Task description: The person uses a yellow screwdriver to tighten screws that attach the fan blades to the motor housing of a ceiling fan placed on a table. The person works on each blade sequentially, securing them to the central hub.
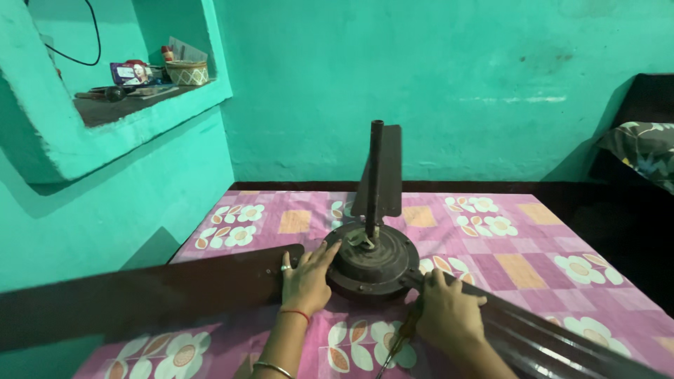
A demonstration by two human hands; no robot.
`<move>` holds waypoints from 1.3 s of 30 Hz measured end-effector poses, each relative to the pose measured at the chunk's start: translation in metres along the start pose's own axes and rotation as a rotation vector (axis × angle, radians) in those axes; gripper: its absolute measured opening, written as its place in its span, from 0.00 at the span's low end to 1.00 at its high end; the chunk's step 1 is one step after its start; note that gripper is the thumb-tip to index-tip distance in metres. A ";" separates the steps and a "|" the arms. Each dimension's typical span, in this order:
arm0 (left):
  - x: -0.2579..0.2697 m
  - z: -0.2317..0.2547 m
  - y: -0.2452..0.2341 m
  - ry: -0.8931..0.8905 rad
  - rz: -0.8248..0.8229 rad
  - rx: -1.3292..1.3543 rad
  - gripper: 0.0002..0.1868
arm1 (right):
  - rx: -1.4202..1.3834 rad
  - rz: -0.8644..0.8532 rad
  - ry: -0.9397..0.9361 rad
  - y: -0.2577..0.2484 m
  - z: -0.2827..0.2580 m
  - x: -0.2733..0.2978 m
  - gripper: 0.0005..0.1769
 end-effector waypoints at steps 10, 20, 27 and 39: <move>0.023 0.018 -0.012 -0.112 0.008 -0.062 0.45 | -0.073 0.017 -0.082 -0.003 0.018 -0.020 0.47; 0.039 0.031 -0.026 -0.146 -0.042 -0.055 0.48 | -0.120 -0.028 -0.124 -0.013 0.027 -0.027 0.50; 0.039 0.027 -0.027 -0.068 0.023 -0.062 0.47 | -0.193 0.050 -0.153 -0.012 0.029 -0.014 0.44; 0.072 0.088 -0.059 0.356 0.586 0.137 0.18 | -0.244 0.008 -0.200 0.007 0.037 -0.032 0.53</move>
Point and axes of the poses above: each hand's wrist, its own x-axis away from the middle knuckle, its own y-axis out of the palm, z = x × y, the point moved 9 cm from there along -x, towards the middle knuckle, and after that the axes turned 6 degrees about -x, right-handed, at the moved point
